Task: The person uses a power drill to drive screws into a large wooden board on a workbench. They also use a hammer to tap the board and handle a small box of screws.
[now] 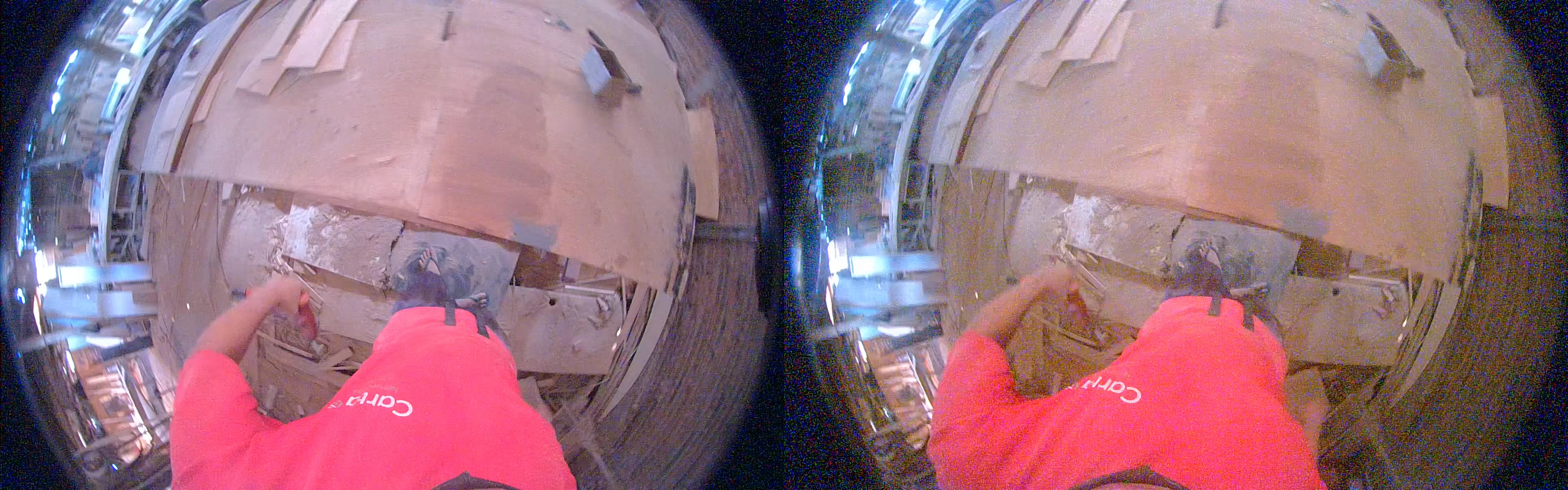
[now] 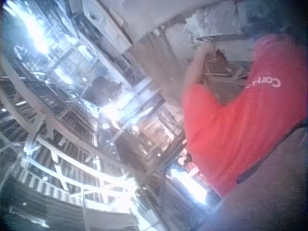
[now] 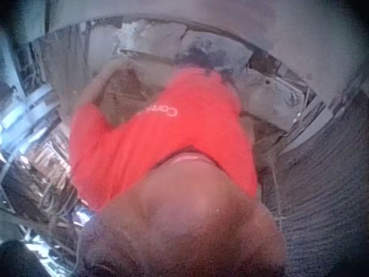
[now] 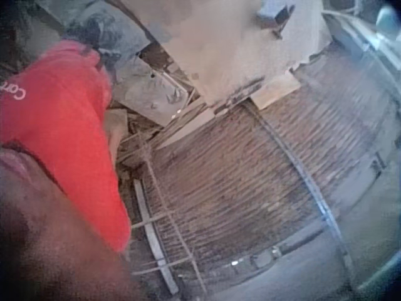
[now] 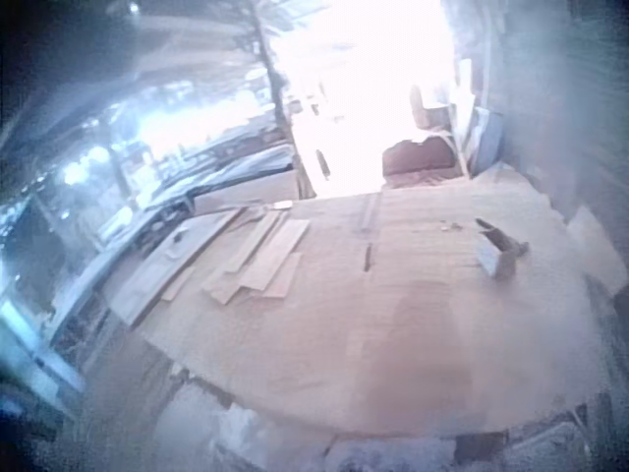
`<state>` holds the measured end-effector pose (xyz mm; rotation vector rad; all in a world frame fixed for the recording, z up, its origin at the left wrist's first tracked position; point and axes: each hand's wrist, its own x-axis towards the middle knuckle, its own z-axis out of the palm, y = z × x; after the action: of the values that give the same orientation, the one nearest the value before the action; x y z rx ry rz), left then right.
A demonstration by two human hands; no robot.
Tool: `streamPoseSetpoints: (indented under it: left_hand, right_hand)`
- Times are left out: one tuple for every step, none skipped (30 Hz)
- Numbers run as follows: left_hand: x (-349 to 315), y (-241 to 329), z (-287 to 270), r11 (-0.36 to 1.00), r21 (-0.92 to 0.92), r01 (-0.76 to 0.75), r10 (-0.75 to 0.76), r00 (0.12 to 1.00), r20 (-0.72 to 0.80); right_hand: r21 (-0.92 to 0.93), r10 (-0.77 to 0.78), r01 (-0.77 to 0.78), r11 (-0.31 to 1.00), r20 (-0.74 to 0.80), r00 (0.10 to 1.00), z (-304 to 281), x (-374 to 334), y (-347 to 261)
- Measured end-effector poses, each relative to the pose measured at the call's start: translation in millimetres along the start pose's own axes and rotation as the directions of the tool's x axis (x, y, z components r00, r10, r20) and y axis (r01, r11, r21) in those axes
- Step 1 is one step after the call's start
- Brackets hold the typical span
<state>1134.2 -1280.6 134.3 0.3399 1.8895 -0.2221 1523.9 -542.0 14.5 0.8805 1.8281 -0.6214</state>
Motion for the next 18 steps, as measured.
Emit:
streamPoseSetpoints:
  left_hand:
    - [-18,7,-32,0.995,-0.093,-0.035,0.024,0.993,-0.117]
    - [-28,17,-74,0.985,-0.147,-0.095,0.056,0.967,-0.248]
    - [-46,39,-123,0.984,-0.12,-0.13,0.091,0.954,-0.285]
    - [-62,60,-157,0.983,-0.103,-0.155,0.115,0.941,-0.317]
    - [-68,72,-173,0.977,-0.065,-0.204,0.163,0.905,-0.394]
    - [-67,84,-188,0.966,-0.008,-0.26,0.227,0.858,-0.46]
    - [-70,97,-202,0.952,-0.006,-0.307,0.267,0.838,-0.477]
    - [-70,112,-216,0.934,-0.003,-0.358,0.31,0.812,-0.495]
    - [-70,121,-228,0.916,-0.002,-0.4,0.342,0.786,-0.515]
    - [-66,128,-237,0.888,-0.029,-0.458,0.37,0.752,-0.546]
    - [-63,136,-247,0.852,-0.044,-0.521,0.405,0.711,-0.575]
    - [-60,145,-256,0.814,-0.058,-0.577,0.431,0.668,-0.606]
    - [-56,154,-268,0.761,-0.092,-0.642,0.461,0.636,-0.619]
    - [-53,163,-280,0.705,-0.126,-0.698,0.485,0.605,-0.632]
    - [-52,170,-292,0.647,-0.162,-0.745,0.498,0.574,-0.65]
    - [-51,179,-303,0.658,-0.145,-0.739,0.511,0.58,-0.635]
    - [-44,185,-313,0.642,-0.154,-0.751,0.509,0.568,-0.647]
    - [-34,193,-319,0.625,-0.168,-0.762,0.508,0.56,-0.654]
  right_hand:
    - [-0.134,-0.138,0.121,0.984,-0.129,0.982,-27,5,-19]
    - [-0.207,-0.332,0.267,0.941,-0.426,0.842,-46,10,-62]
    - [-0.358,-0.474,0.311,0.881,-0.663,0.58,-72,9,-115]
    - [-0.188,-0.428,0.389,0.902,-0.517,0.741,-119,-16,-194]
    - [-0.137,-0.559,0.6,0.788,-0.569,0.603,-138,-45,-267]
    - [-0.104,-0.661,0.735,0.67,-0.535,0.527,-151,-65,-322]
    - [-0.083,-0.736,0.825,0.559,-0.507,0.448,-154,-79,-372]
    - [0.062,-0.766,0.831,0.553,-0.355,0.536,-158,-90,-411]
    - [0.007,-0.859,0.896,0.444,-0.282,0.427,-159,-110,-449]
    - [-0.036,-0.927,0.944,0.328,-0.204,0.314,-153,-129,-479]
    - [0.015,-0.954,0.97,0.243,-0.175,0.242,-145,-139,-500]
    - [0.066,-0.976,0.986,0.151,-0.146,0.159,-138,-144,-518]
    - [0.185,-0.962,0.964,0.189,-0.162,0.219,-129,-144,-527]
    - [0.306,-0.947,0.928,0.213,-0.171,0.273,-115,-137,-533]
    - [0.421,-0.933,0.879,0.224,-0.168,0.318,-113,-134,-538]
    - [0.401,-0.907,0.872,0.28,-0.186,0.377,-122,-133,-537]
    - [0.377,-0.884,0.866,0.328,-0.202,0.422,-137,-134,-538]
    - [0.359,-0.854,0.853,0.38,-0.218,0.472,-150,-133,-536]
